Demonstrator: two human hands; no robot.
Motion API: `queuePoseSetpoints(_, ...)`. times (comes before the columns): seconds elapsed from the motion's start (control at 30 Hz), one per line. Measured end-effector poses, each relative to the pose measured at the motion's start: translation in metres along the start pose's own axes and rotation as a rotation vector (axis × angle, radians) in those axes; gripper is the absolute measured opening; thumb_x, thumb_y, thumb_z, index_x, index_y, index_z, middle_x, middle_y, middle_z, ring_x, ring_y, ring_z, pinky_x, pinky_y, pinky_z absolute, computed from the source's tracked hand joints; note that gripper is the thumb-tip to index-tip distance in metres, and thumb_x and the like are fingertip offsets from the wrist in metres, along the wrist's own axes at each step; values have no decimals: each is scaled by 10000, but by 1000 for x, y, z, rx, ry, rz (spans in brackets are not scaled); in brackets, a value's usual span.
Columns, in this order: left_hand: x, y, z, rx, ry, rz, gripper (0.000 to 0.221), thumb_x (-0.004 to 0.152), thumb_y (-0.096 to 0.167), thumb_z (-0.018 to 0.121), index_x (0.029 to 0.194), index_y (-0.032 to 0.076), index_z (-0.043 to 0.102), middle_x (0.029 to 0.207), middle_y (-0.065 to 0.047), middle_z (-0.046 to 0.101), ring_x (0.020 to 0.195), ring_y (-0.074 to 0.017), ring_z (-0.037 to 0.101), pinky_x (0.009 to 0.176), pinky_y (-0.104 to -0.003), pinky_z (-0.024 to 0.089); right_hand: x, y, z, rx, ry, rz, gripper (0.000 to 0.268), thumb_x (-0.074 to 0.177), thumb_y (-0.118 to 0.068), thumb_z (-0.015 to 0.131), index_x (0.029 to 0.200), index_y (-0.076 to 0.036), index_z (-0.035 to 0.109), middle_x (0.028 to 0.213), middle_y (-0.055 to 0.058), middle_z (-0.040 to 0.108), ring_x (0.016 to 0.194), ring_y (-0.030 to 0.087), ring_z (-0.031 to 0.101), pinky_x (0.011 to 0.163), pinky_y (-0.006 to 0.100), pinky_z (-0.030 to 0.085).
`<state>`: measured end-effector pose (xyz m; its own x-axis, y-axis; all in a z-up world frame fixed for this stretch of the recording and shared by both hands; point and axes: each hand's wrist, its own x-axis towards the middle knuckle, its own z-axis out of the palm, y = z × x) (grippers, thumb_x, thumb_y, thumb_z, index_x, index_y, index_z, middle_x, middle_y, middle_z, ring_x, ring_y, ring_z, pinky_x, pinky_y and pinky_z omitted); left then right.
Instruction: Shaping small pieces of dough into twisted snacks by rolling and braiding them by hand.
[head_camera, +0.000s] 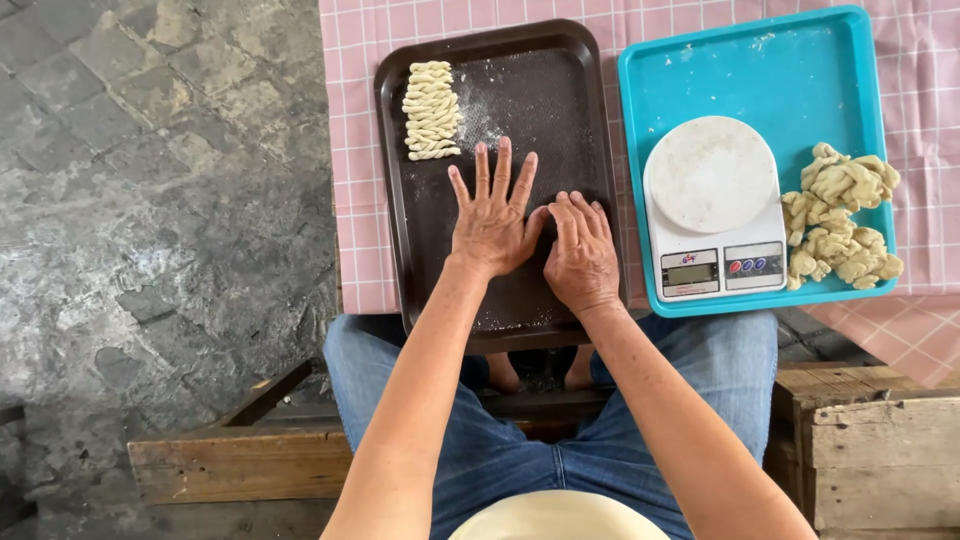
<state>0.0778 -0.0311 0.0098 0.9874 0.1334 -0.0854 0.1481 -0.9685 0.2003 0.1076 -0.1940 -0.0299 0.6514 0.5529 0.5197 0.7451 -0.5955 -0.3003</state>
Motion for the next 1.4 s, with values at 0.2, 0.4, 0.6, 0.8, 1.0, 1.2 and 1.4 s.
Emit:
queuePoseSetpoints(0.2,24,-4,-3,8,14,50,742,1041,539,356,1665,193,153,1710,-221,28,1553,-512,12,1176,-778,76,3,0,-2,-28,3,-11,501,837,-5,502,1329,-79,568,1333,158,655,1276,341,603,1109,479,436)
queuePoseSetpoints(0.4,37,-5,-6,21,-6,94,730,1060,534,382,1672,208,153,1712,-193,-30,1553,-499,-22,1186,-764,63,5,-1,-3,-36,-37,-2,472,811,-8,508,1275,-74,567,1331,156,644,1276,347,593,1121,485,417)
queuePoseSetpoints(0.6,21,0,-6,21,-6,95,697,1065,492,369,1667,207,164,1712,-193,-13,1551,-502,-13,1184,-770,61,4,0,-3,-39,-22,-15,414,819,-4,494,1218,-91,560,1315,153,647,1257,347,599,1113,485,417)
queuePoseSetpoints(0.8,-1,7,-11,24,-63,84,696,1056,484,362,1660,193,173,1712,-190,3,1548,-498,-26,1192,-752,65,2,1,1,-26,35,-46,303,815,6,512,1090,-119,529,1302,154,671,1234,351,628,1088,482,447)
queuePoseSetpoints(1.0,-17,13,-13,11,-148,48,702,1053,509,320,1662,207,143,1715,-170,-42,1550,-477,-71,1204,-735,34,-2,2,4,-1,31,-34,232,848,-8,557,1029,-134,486,1315,160,674,1249,355,625,1094,499,444)
queuePoseSetpoints(1.2,-5,10,-22,22,-180,58,683,1063,491,317,1666,223,143,1716,-155,-58,1553,-471,-74,1204,-736,32,1,-1,1,3,27,-20,233,838,21,545,998,-133,477,1340,161,667,1259,355,617,1101,496,441)
queuePoseSetpoints(1.4,18,5,-20,56,-157,78,670,1075,504,297,1669,237,138,1718,-149,-41,1559,-466,-40,1201,-741,49,0,0,1,-1,15,-14,263,791,22,558,982,-139,473,1336,159,670,1254,354,619,1107,500,443)
